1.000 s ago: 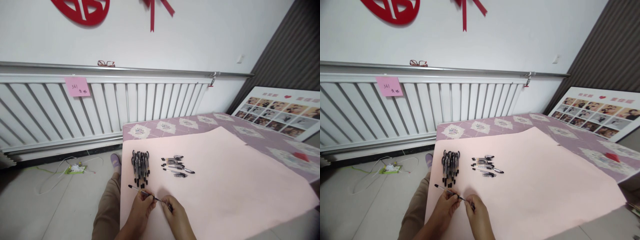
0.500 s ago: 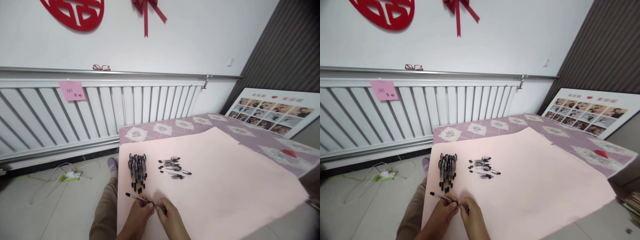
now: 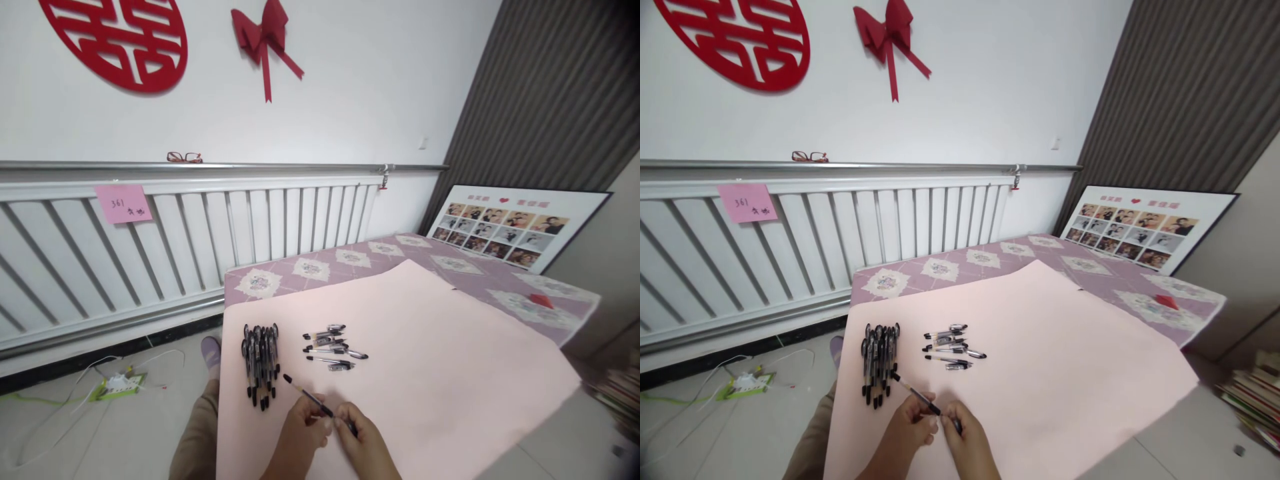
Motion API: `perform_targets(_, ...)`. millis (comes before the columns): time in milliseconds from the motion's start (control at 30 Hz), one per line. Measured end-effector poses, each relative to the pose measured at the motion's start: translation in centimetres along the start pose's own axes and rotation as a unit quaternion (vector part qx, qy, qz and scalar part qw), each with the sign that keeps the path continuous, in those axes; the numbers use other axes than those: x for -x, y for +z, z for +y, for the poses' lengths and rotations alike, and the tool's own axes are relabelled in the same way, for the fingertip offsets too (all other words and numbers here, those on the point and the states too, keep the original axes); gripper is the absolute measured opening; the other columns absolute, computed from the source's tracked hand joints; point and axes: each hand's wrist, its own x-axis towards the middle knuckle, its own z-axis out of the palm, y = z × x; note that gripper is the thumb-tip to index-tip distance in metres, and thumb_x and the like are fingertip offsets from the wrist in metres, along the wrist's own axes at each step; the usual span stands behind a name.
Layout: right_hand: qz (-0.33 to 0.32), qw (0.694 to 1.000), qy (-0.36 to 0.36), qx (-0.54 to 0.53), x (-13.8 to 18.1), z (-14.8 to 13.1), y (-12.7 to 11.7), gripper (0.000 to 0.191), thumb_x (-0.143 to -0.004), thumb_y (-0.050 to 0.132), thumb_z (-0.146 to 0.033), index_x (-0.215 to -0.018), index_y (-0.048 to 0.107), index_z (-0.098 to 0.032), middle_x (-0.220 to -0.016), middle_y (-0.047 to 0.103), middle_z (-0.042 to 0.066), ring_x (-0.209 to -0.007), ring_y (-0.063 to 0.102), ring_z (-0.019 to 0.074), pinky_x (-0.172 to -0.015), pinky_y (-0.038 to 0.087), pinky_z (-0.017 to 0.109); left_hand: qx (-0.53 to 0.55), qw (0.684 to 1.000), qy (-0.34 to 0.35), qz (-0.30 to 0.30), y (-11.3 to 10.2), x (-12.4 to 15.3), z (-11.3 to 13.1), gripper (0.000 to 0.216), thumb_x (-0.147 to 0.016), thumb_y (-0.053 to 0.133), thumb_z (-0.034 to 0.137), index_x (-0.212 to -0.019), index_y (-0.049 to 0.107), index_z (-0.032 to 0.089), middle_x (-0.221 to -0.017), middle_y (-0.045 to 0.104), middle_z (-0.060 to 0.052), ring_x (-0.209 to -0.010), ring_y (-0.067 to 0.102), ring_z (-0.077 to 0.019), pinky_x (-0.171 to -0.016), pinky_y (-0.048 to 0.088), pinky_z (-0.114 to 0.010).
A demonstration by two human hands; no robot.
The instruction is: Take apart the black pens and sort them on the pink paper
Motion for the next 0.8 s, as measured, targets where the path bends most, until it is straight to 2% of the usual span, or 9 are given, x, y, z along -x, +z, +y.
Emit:
perform_targets(67, 0.021, 1.000, 0.006, 0.013, -0.4, 0.5, -1.5, 0.017, -0.075, 0.046, -0.032, -0.062, 0.048, -0.021, -0.057, 0.048, -0.004, -0.058, 0.046, 0.0133, -0.055, 0.038, 0.022, -0.008, 1.000, -0.012, 0.003, 0.5, -0.1, 0.0, 0.031, -0.058, 0.061, 0.014, -0.088, 0.056, 0.018, -0.072, 0.058, 0.001, -0.053, 0.050, -0.0096, -0.046, 0.034, -0.022)
perform_targets(133, 0.043, 0.998, 0.011, 0.040, -0.9, 1.0, -3.2, 0.016, -0.074, 0.046, -0.031, -0.062, 0.047, -0.021, -0.057, 0.046, -0.004, -0.057, 0.045, 0.0134, -0.055, 0.038, 0.022, -0.038, 0.999, -0.013, 0.006, 0.5, -0.1, -0.2, 0.027, -0.059, 0.059, 0.014, -0.086, 0.057, 0.018, -0.073, 0.056, 0.001, -0.053, 0.049, -0.0096, -0.046, 0.033, -0.021)
perform_targets(300, 0.048, 0.989, 0.011, 0.139, -2.3, 2.0, -7.3, 0.013, -0.073, 0.042, -0.025, -0.060, 0.042, -0.023, -0.057, 0.047, -0.004, -0.058, 0.046, 0.0147, -0.055, 0.036, 0.024, -0.178, 0.980, 0.078, 0.046, -1.1, -0.2, -0.6, 0.011, -0.065, 0.057, 0.017, -0.075, 0.062, 0.018, -0.066, 0.057, 0.001, -0.057, 0.048, -0.0130, -0.055, 0.035, -0.025)
perform_targets(400, 0.024, 0.980, 0.001, 0.199, -3.1, 2.3, -8.7, 0.013, -0.074, 0.041, -0.024, -0.062, 0.044, -0.023, -0.062, 0.054, -0.003, -0.061, 0.050, 0.0155, -0.058, 0.037, 0.025, -0.268, 0.946, 0.174, 0.061, -1.5, -0.8, -0.3, 0.017, -0.067, 0.055, 0.016, -0.081, 0.063, 0.021, -0.080, 0.061, -0.004, -0.076, 0.054, -0.0199, -0.071, 0.039, -0.030)
perform_targets(500, 0.004, 0.965, -0.005, 0.261, -4.1, 2.3, -9.3, 0.012, -0.075, 0.042, -0.023, -0.063, 0.047, -0.022, -0.066, 0.058, 0.000, -0.063, 0.051, 0.0161, -0.060, 0.037, 0.025, -0.369, 0.895, 0.249, 0.042, -0.8, -2.3, 0.7, 0.025, -0.068, 0.052, 0.013, -0.088, 0.063, 0.022, -0.097, 0.061, -0.008, -0.096, 0.049, -0.0245, -0.088, 0.033, -0.034)
perform_targets(600, -0.005, 0.958, -0.009, 0.287, -5.1, 2.4, -9.3, 0.013, -0.075, 0.042, -0.022, -0.065, 0.050, -0.022, -0.069, 0.058, 0.001, -0.066, 0.052, 0.0162, -0.062, 0.037, 0.025, -0.489, 0.835, 0.252, 0.005, 0.9, -4.3, 1.9, 0.024, -0.074, 0.044, 0.014, -0.088, 0.063, 0.021, -0.096, 0.061, -0.008, -0.094, 0.049, -0.0241, -0.085, 0.034, -0.034)
perform_targets(800, -0.016, 0.950, -0.009, 0.312, -6.3, 2.6, -9.3, 0.014, -0.076, 0.042, -0.018, -0.069, 0.053, -0.021, -0.074, 0.057, 0.001, -0.068, 0.053, 0.0147, -0.063, 0.036, 0.024, -0.564, 0.788, 0.246, -0.022, 4.1, -8.3, 2.6, 0.021, -0.072, 0.048, 0.016, -0.086, 0.064, 0.020, -0.096, 0.060, -0.010, -0.095, 0.047, -0.0274, -0.084, 0.032, -0.038)
